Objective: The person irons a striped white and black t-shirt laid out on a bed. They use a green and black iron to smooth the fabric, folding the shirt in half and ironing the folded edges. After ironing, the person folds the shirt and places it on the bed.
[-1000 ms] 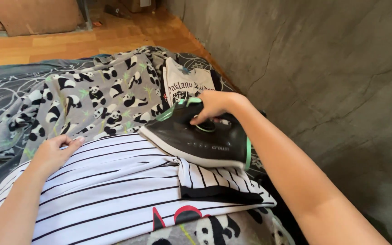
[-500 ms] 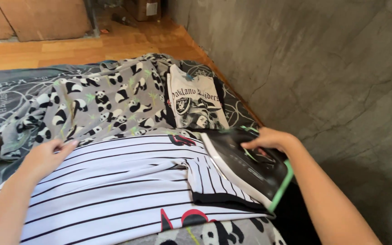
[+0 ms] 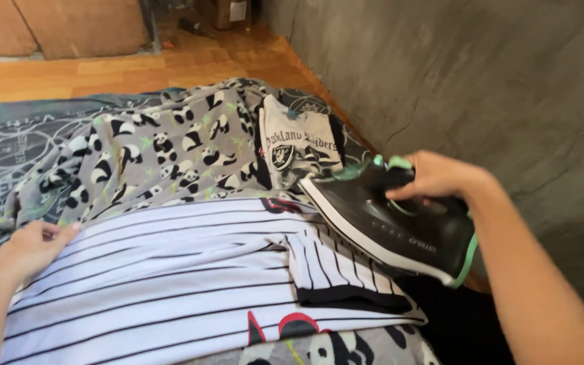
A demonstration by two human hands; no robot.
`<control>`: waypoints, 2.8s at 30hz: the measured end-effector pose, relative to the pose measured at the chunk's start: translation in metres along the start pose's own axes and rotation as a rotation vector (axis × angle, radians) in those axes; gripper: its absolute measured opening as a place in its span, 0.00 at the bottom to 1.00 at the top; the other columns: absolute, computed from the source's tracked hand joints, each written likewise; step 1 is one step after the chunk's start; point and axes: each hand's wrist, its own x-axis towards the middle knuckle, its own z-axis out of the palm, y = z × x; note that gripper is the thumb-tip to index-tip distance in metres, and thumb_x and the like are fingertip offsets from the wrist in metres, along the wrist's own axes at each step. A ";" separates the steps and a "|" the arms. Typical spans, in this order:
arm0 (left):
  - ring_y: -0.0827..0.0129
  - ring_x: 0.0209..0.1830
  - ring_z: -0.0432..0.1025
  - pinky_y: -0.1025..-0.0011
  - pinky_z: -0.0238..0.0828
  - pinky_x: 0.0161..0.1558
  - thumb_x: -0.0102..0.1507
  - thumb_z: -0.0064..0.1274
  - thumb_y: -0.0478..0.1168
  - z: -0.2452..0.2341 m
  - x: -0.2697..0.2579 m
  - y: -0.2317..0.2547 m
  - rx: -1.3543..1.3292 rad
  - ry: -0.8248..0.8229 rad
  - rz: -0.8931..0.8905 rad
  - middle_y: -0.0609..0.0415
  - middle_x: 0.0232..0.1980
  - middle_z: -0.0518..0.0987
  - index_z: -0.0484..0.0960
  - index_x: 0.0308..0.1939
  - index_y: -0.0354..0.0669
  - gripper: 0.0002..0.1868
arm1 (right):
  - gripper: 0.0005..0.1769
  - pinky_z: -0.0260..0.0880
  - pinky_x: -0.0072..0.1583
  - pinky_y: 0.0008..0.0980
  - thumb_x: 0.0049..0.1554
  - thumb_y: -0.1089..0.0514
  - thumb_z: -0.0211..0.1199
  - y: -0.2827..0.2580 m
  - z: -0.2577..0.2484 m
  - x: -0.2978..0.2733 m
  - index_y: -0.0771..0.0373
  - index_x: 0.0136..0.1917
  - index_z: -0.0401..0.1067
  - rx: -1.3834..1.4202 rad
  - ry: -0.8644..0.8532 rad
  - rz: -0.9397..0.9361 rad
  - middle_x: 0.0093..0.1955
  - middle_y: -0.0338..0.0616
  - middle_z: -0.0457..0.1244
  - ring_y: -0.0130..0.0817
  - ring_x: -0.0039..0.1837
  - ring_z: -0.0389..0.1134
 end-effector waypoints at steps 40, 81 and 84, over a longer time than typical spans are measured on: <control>0.38 0.59 0.73 0.52 0.66 0.62 0.65 0.39 0.77 0.036 -0.026 -0.046 -0.225 0.009 -0.114 0.25 0.60 0.79 0.78 0.66 0.32 0.51 | 0.25 0.74 0.37 0.39 0.41 0.42 0.77 -0.331 0.183 -0.008 0.68 0.29 0.77 -0.459 -0.140 -0.771 0.25 0.47 0.68 0.41 0.30 0.73; 0.42 0.67 0.71 0.56 0.63 0.68 0.65 0.43 0.66 0.022 0.037 0.036 -0.008 -0.002 0.261 0.35 0.66 0.77 0.74 0.70 0.44 0.38 | 0.26 0.71 0.38 0.39 0.46 0.42 0.75 -0.259 0.110 0.046 0.69 0.31 0.77 -0.517 -0.108 -0.494 0.28 0.47 0.69 0.39 0.32 0.71; 0.41 0.68 0.69 0.55 0.61 0.70 0.70 0.36 0.64 0.062 0.034 0.034 -0.053 -0.046 0.238 0.33 0.66 0.77 0.77 0.68 0.47 0.34 | 0.27 0.72 0.39 0.39 0.47 0.41 0.75 -0.270 0.129 0.073 0.69 0.30 0.77 -0.441 -0.089 -0.374 0.29 0.48 0.70 0.39 0.32 0.72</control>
